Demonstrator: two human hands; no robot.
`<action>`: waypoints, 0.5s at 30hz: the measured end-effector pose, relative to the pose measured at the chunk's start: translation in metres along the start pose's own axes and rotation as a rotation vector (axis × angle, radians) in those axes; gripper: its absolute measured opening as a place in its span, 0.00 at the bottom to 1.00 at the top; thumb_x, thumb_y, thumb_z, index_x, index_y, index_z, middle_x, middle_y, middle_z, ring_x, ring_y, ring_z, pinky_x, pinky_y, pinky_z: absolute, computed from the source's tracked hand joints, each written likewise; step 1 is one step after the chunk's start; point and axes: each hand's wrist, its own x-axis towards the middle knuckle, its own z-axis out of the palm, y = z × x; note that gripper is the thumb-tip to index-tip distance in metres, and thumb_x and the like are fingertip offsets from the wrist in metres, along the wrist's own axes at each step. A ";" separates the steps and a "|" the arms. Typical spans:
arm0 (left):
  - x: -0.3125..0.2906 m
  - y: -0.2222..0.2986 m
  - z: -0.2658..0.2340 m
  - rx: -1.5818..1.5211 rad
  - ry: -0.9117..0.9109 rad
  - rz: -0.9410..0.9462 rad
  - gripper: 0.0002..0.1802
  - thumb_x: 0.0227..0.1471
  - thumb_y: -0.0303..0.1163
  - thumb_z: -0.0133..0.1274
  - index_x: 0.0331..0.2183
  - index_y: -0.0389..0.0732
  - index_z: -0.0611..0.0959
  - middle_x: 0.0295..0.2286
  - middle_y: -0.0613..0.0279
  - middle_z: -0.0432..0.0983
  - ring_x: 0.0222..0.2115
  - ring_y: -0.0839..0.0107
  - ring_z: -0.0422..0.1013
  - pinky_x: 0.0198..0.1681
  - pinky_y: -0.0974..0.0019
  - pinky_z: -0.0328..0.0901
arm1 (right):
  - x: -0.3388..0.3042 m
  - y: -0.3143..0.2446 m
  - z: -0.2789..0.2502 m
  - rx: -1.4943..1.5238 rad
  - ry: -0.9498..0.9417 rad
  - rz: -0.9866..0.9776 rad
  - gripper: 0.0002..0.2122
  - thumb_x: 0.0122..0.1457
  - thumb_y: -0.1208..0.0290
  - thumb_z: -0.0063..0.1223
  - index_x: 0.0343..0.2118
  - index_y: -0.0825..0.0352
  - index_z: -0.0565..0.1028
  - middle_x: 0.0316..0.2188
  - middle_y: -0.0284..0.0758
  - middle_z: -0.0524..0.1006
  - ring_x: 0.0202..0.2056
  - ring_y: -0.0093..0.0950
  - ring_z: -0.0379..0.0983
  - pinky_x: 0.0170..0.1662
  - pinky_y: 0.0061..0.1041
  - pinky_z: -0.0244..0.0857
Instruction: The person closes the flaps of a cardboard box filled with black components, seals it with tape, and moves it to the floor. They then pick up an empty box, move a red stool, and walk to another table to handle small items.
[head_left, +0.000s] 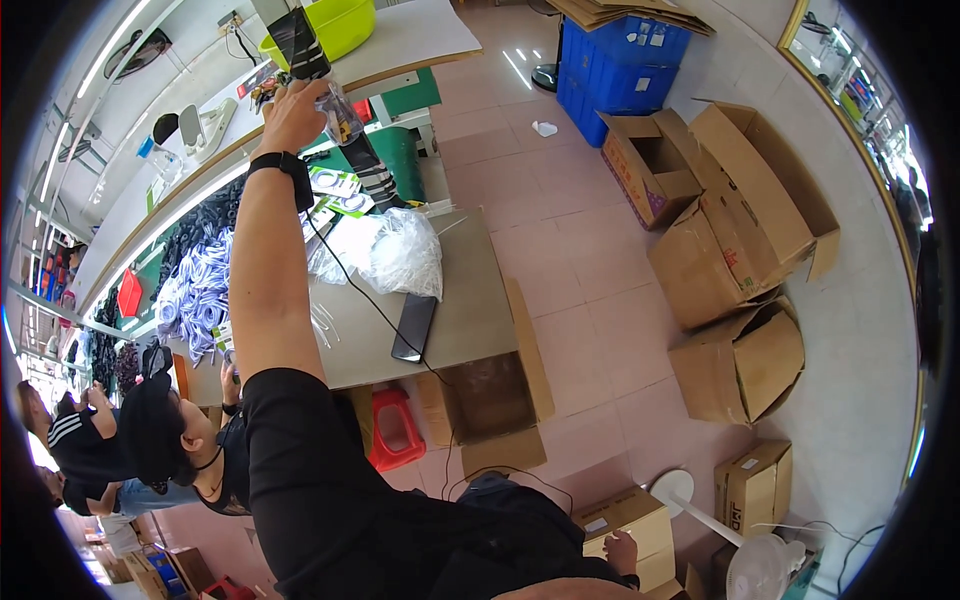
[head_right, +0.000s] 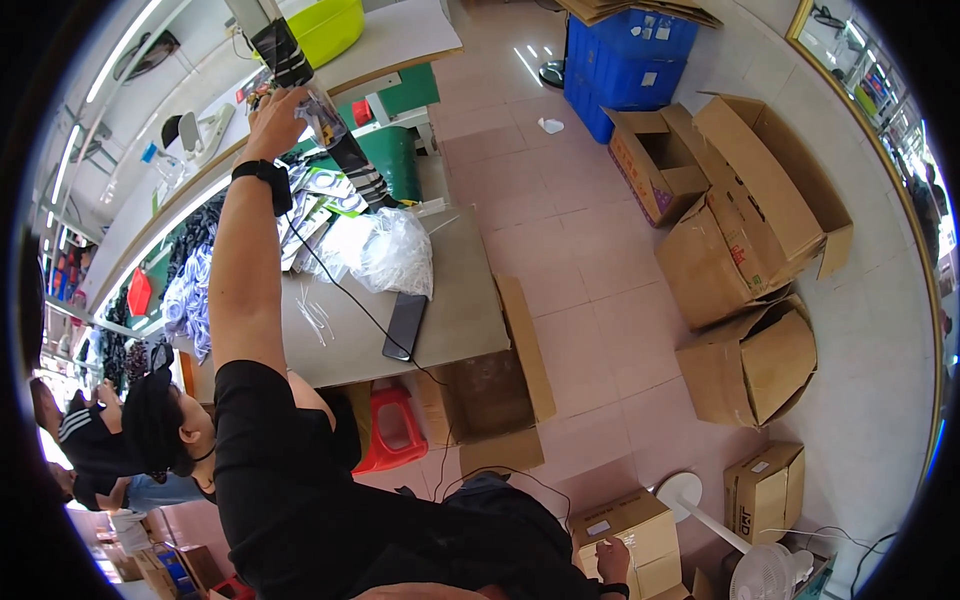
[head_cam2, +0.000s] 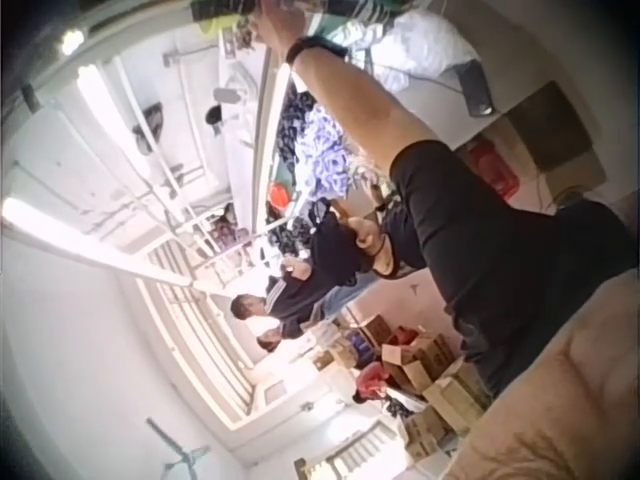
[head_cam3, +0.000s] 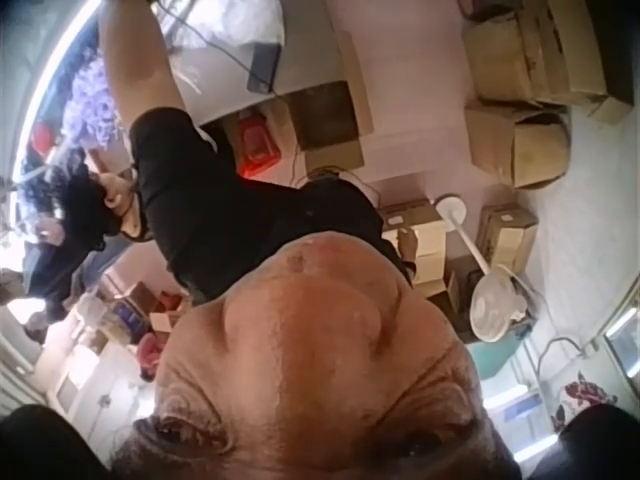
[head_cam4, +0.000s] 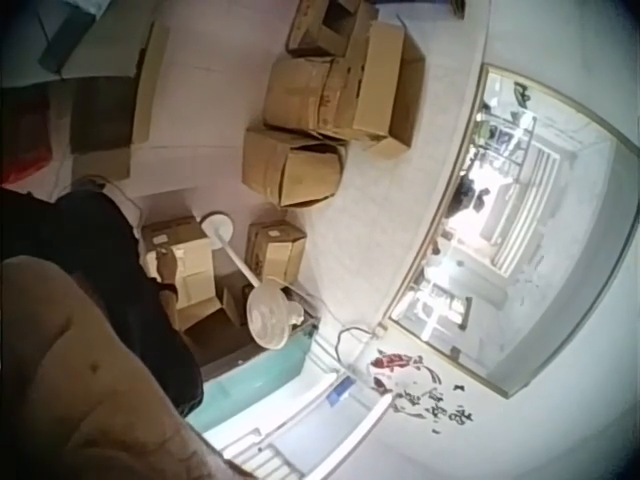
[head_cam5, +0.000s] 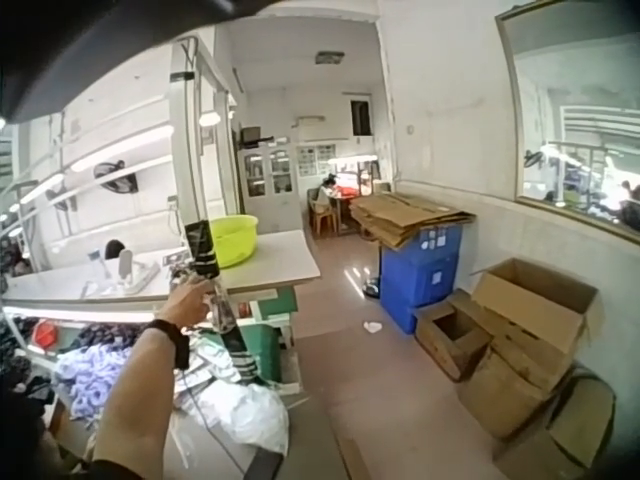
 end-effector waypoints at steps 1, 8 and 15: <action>0.000 -0.002 0.000 -0.001 0.000 -0.002 0.26 0.44 0.28 0.52 0.49 0.57 0.77 0.47 0.61 0.71 0.53 0.56 0.63 0.53 0.47 0.54 | 0.001 0.001 0.000 -0.002 0.001 -0.001 0.15 0.52 0.69 0.56 0.40 0.74 0.75 0.22 0.39 0.79 0.25 0.28 0.77 0.32 0.26 0.70; 0.010 -0.024 0.005 -0.007 0.002 0.016 0.19 0.47 0.25 0.51 0.42 0.55 0.82 0.45 0.62 0.71 0.52 0.57 0.63 0.53 0.48 0.56 | 0.004 0.012 0.005 -0.017 -0.003 -0.025 0.14 0.53 0.69 0.56 0.40 0.73 0.75 0.22 0.39 0.79 0.24 0.28 0.77 0.31 0.27 0.70; 0.018 -0.028 -0.002 0.067 -0.079 0.063 0.17 0.48 0.23 0.52 0.39 0.54 0.83 0.46 0.62 0.71 0.51 0.57 0.64 0.53 0.47 0.58 | 0.001 0.004 0.004 -0.072 0.006 -0.051 0.14 0.54 0.68 0.56 0.40 0.71 0.76 0.22 0.39 0.80 0.25 0.28 0.78 0.32 0.27 0.71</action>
